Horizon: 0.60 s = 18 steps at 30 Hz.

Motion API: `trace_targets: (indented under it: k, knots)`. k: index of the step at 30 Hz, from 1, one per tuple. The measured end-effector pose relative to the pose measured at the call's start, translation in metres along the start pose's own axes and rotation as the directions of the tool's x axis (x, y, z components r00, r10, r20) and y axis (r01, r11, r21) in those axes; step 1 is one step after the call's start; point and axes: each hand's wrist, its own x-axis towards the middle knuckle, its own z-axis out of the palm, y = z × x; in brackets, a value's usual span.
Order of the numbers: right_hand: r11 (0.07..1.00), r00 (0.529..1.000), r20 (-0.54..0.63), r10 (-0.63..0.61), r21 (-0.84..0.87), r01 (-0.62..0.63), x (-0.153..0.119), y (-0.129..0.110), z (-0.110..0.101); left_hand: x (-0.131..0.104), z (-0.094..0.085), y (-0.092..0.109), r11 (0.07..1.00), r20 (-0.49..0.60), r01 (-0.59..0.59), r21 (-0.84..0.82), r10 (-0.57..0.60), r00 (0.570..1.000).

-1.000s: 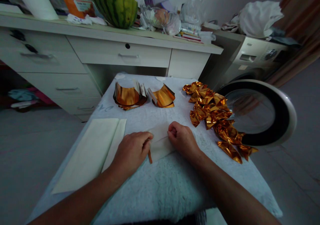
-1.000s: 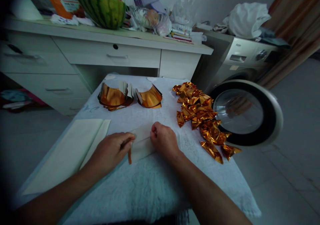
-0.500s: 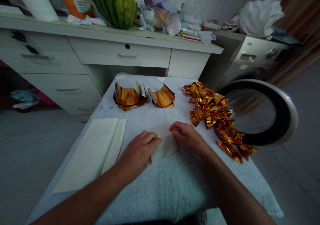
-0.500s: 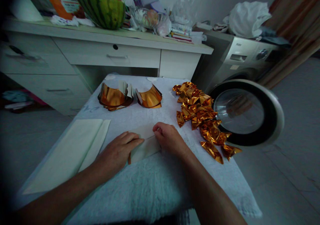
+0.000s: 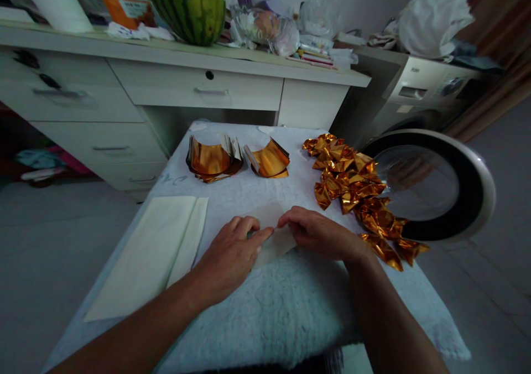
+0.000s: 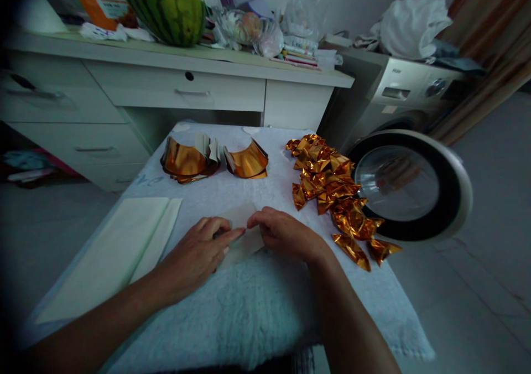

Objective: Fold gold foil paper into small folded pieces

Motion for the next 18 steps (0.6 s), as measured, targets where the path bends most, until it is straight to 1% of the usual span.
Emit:
trace_targets:
  k: [2,5,11,15,18]
  knots:
    - [0.997,1.0,-0.001,-0.015,-0.07,0.015,0.0027,-0.0023,0.0021,0.0,-0.0009,0.0005,1.0,0.0,-0.007,-0.004,0.007,1.0]
    - [0.992,0.999,0.013,-0.052,-0.114,0.053,0.0034,-0.0052,0.0024,0.0002,-0.0013,0.0007,1.0,-0.003,-0.01,0.004,0.01,1.0]
    - [0.984,0.992,0.025,-0.124,-0.125,0.126,-0.0012,-0.0023,-0.0027,0.002,-0.001,0.0011,1.0,0.034,0.02,0.006,-0.02,0.999]
    - [0.978,0.986,0.04,-0.159,-0.132,0.163,0.0015,-0.0007,-0.0013,0.0028,-0.0021,0.0013,1.0,0.042,0.027,-0.001,-0.027,0.999]
    - [0.974,0.983,0.012,-0.183,-0.131,0.183,0.0041,-0.0023,-0.0001,0.003,-0.0042,0.0004,1.0,0.047,0.023,-0.013,-0.023,0.999]
